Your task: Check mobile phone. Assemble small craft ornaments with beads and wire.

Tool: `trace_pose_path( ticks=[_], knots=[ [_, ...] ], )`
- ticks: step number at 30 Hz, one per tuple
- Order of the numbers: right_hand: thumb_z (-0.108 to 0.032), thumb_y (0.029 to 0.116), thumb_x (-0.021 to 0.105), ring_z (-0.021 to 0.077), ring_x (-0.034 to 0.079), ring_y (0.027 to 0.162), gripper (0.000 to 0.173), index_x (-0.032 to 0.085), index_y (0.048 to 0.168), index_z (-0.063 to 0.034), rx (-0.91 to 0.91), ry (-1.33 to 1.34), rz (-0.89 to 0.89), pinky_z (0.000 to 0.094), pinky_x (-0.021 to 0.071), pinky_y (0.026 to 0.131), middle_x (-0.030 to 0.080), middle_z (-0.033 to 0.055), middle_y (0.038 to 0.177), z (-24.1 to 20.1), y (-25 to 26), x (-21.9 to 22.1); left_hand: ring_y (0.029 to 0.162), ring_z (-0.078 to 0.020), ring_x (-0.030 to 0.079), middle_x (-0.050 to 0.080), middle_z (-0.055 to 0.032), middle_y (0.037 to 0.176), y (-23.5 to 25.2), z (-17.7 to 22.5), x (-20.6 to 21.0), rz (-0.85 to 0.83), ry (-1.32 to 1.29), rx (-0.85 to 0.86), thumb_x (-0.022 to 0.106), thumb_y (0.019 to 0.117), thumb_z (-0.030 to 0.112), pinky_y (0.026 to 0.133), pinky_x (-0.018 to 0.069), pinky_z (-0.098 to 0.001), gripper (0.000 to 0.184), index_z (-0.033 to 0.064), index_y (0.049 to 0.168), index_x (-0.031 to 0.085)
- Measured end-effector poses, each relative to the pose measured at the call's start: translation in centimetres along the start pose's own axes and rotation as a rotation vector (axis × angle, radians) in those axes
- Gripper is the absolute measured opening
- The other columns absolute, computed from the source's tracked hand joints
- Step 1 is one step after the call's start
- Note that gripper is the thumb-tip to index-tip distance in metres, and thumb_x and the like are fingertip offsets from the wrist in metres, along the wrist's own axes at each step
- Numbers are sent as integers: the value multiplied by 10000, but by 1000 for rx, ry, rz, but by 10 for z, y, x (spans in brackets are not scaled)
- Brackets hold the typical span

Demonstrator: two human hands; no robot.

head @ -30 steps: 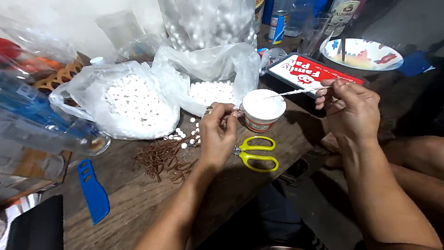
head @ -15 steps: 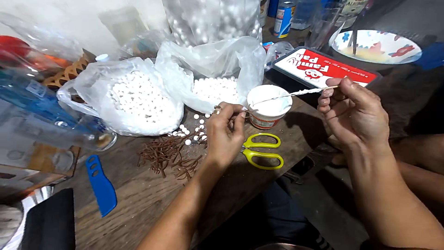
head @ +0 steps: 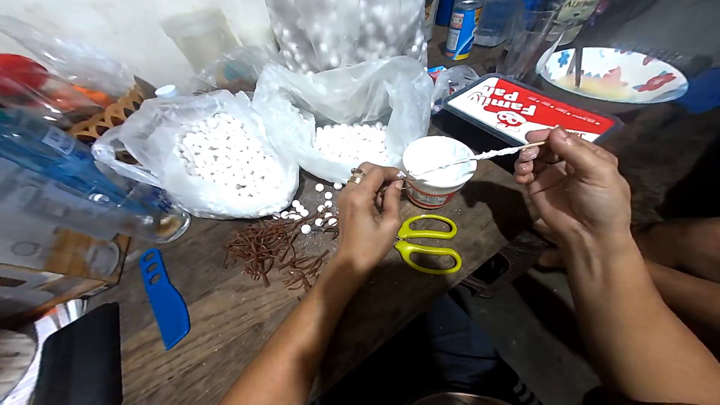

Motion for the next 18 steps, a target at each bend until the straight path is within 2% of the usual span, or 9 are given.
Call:
trace_pose_path(
  ticks=[18],
  knots=[
    [-124, 1101, 303, 34, 665, 674, 415, 695, 971, -86, 37, 39, -5, 167, 579, 661, 696, -40, 791, 1, 1, -1, 774, -58, 600, 638, -105, 903, -2, -1, 1, -4, 41, 34, 593, 940, -13, 706, 500, -156, 116, -49, 962, 701]
  ],
)
Point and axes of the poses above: each hand's wrist, its own y-axis towards the middle knuckle, its own x-axis out of the palm, z = x × y, the point moved 3 cm from there along y, towards the middle knuckle
